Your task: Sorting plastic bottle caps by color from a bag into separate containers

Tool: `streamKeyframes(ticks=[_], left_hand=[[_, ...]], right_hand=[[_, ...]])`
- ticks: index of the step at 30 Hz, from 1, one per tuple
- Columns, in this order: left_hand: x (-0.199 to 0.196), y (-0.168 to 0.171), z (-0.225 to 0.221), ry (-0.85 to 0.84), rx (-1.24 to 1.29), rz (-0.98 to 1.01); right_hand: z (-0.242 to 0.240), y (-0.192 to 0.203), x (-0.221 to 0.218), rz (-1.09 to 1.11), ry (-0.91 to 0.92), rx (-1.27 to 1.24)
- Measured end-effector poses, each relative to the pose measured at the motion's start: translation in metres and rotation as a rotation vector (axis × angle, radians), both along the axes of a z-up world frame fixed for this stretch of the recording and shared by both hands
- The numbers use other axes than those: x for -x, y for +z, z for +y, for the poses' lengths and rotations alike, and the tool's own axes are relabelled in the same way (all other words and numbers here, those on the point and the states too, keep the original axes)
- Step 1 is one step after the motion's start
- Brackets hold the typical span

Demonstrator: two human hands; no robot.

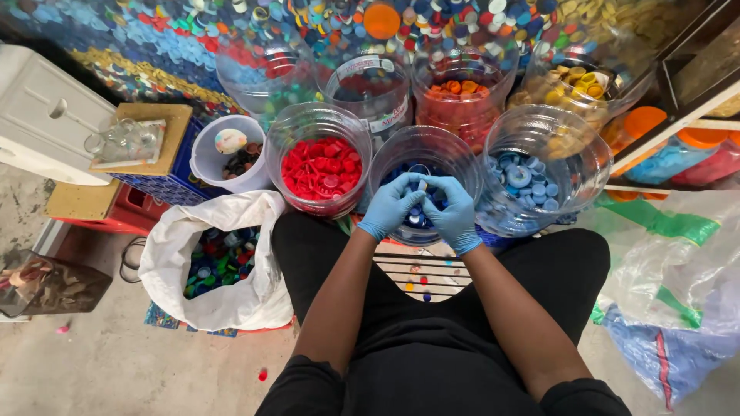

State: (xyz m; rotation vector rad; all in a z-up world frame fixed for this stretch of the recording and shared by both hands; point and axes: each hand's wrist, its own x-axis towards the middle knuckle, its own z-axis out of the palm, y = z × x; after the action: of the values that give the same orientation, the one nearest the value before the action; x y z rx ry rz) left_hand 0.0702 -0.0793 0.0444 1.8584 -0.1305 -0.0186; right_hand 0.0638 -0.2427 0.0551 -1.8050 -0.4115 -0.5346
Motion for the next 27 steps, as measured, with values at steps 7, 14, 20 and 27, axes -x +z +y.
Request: streamKeyframes(ticks=[7,14,20,27], left_hand=[[-0.009,0.014,-0.001,-0.046,-0.132,-0.119],[0.001,0.000,-0.001,-0.021,-0.102,0.022],[0.015,0.028,-0.003,-0.048,-0.285,0.021],[0.019,0.034,-0.005,-0.035,-0.297,0.047]], right_hand=[[-0.011,-0.006,-0.017,0.062,0.067,-0.014],[-0.015,0.021,0.004,0.311,0.122,-0.018],[-0.020,-0.005,0.000,0.214,0.251,0.027],[-0.022,-0.007,0.000,0.177,0.245,0.030]])
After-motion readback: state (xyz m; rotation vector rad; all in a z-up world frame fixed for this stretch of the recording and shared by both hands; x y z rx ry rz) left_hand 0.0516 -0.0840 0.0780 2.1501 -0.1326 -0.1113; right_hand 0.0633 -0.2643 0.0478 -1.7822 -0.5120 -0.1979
